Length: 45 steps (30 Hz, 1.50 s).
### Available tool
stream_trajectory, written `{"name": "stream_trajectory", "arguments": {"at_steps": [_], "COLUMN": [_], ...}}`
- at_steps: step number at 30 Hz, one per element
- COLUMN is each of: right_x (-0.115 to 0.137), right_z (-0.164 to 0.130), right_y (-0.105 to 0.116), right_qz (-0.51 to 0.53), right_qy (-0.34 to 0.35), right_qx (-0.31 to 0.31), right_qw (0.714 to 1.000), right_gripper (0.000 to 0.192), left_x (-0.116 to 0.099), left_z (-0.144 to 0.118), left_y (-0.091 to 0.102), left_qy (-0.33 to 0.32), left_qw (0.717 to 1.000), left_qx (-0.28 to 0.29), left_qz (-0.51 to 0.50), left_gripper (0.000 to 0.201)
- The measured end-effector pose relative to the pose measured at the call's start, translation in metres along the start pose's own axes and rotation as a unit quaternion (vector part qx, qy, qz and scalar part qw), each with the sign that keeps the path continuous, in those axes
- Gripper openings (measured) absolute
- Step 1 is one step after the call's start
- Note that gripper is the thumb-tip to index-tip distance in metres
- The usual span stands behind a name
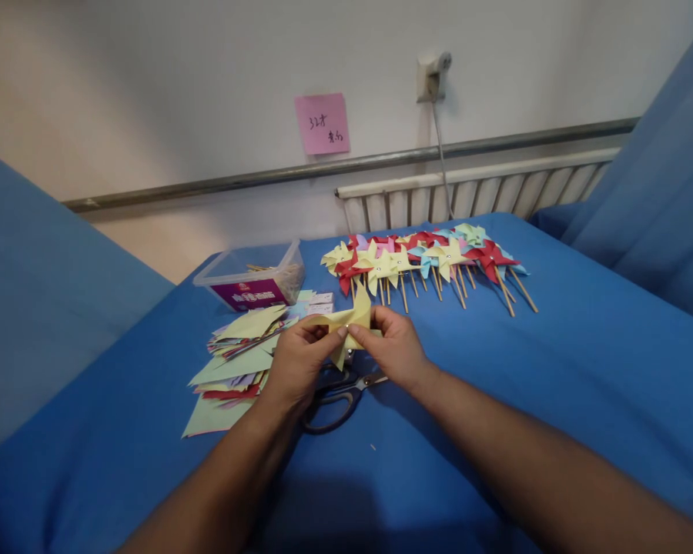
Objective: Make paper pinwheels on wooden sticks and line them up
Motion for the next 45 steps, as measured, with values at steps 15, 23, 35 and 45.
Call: {"name": "stream_trajectory", "arguments": {"at_steps": [15, 23, 35, 45], "right_x": [0.001, 0.018, 0.031, 0.026], "right_z": [0.011, -0.002, -0.018, -0.016], "right_y": [0.015, 0.011, -0.005, 0.000], "right_qz": [-0.154, -0.388, -0.500, -0.364], "right_qy": [0.105, 0.328, 0.323, 0.297], "right_qx": [-0.150, -0.095, 0.020, -0.003], "right_qw": [0.971, 0.856, 0.803, 0.883], "right_gripper": [0.019, 0.009, 0.036, 0.018], "left_x": [-0.001, 0.003, 0.003, 0.006], "left_z": [-0.007, -0.017, -0.004, 0.000], "left_y": [-0.002, -0.016, -0.010, -0.006], "left_qy": [-0.113, -0.060, 0.017, 0.040], "left_qw": [0.991, 0.997, 0.981, 0.982], "left_qx": [-0.059, 0.039, 0.016, -0.020], "left_qz": [0.047, 0.003, -0.194, -0.181], "left_gripper": [0.025, 0.035, 0.030, 0.034]}}
Point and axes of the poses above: each hand's wrist, its own z-axis towards the middle knuckle, its own y-axis out of the back of the hand, x = y × z, the point moved 1 cm from there along z, towards the middle knuckle, and after that the axes turned 1 degree about -x, right-handed, at the moved point
